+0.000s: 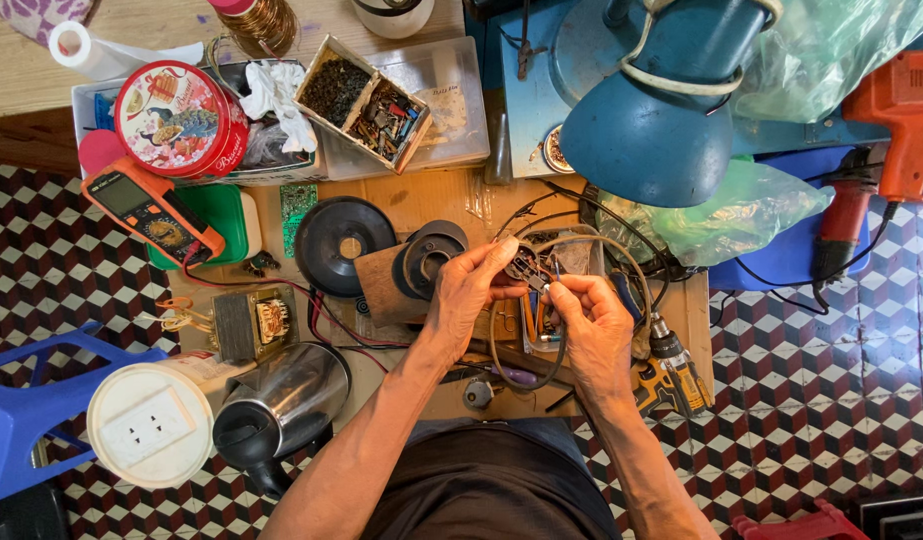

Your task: The person repairs a small electrical component at a cluttered workbench. They hold the component and its wires with one hand while using a hot air gun and a soldering iron to heat and solder the wire connections, repositioning the part and wires between heating passes.

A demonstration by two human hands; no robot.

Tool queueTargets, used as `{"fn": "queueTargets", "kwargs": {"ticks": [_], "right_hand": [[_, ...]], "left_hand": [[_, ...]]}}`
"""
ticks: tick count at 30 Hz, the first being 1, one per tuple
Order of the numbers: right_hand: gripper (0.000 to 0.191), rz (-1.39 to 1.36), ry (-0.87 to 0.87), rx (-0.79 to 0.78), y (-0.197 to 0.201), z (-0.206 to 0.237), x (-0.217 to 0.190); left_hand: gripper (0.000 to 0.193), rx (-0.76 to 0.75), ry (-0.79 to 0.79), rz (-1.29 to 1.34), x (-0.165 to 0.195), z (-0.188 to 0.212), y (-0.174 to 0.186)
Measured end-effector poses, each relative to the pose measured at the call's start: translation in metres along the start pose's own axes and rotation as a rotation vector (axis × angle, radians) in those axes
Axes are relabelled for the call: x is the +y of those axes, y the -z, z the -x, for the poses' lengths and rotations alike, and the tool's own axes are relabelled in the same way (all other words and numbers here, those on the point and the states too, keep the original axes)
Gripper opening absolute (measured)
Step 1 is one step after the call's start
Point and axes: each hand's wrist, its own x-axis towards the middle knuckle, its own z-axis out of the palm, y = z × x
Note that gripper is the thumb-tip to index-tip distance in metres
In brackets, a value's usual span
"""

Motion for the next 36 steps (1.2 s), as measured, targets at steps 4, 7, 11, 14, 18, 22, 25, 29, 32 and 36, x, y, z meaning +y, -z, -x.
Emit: {"fn": "queueTargets", "kwargs": {"ticks": [4, 7, 11, 14, 18, 22, 25, 29, 32, 36], "right_hand": [[0.016, 0.008, 0.002, -0.007, 0.0001, 0.0005, 0.0016], [0.017, -0.004, -0.006, -0.013, -0.0004, 0.0003, 0.0027], [0.019, -0.015, -0.005, -0.015, -0.0011, -0.0012, 0.0044], [0.021, -0.034, -0.001, -0.018, -0.0008, -0.0026, 0.0054], [0.021, -0.025, 0.003, -0.014, -0.0004, -0.0033, 0.0069], [0.019, -0.032, 0.004, -0.014, -0.0003, -0.0035, 0.0077], [0.018, -0.012, 0.027, -0.008, 0.0000, -0.0031, 0.0080], [0.017, -0.024, 0.037, 0.003, -0.0004, -0.0005, 0.0088], [0.017, 0.003, 0.057, 0.018, -0.0015, 0.0020, 0.0086], [0.018, 0.005, 0.050, 0.044, -0.0042, 0.0029, 0.0072]], "left_hand": [[0.044, 0.033, 0.033, -0.008, -0.0032, -0.0019, 0.0009], [0.042, 0.032, 0.030, 0.013, -0.0041, -0.0032, 0.0010], [0.039, 0.032, 0.020, 0.020, -0.0038, -0.0042, 0.0015], [0.038, 0.031, 0.013, 0.019, -0.0032, -0.0038, 0.0019], [0.038, 0.031, 0.003, 0.010, -0.0022, -0.0035, 0.0018], [0.038, 0.037, 0.012, 0.026, -0.0018, -0.0042, 0.0013], [0.037, 0.025, 0.009, 0.035, -0.0023, -0.0045, 0.0018], [0.039, -0.010, -0.025, 0.038, -0.0047, -0.0026, 0.0024], [0.040, -0.028, -0.035, 0.023, -0.0055, -0.0010, 0.0019], [0.040, -0.014, -0.013, 0.007, -0.0050, -0.0008, 0.0003]]}}
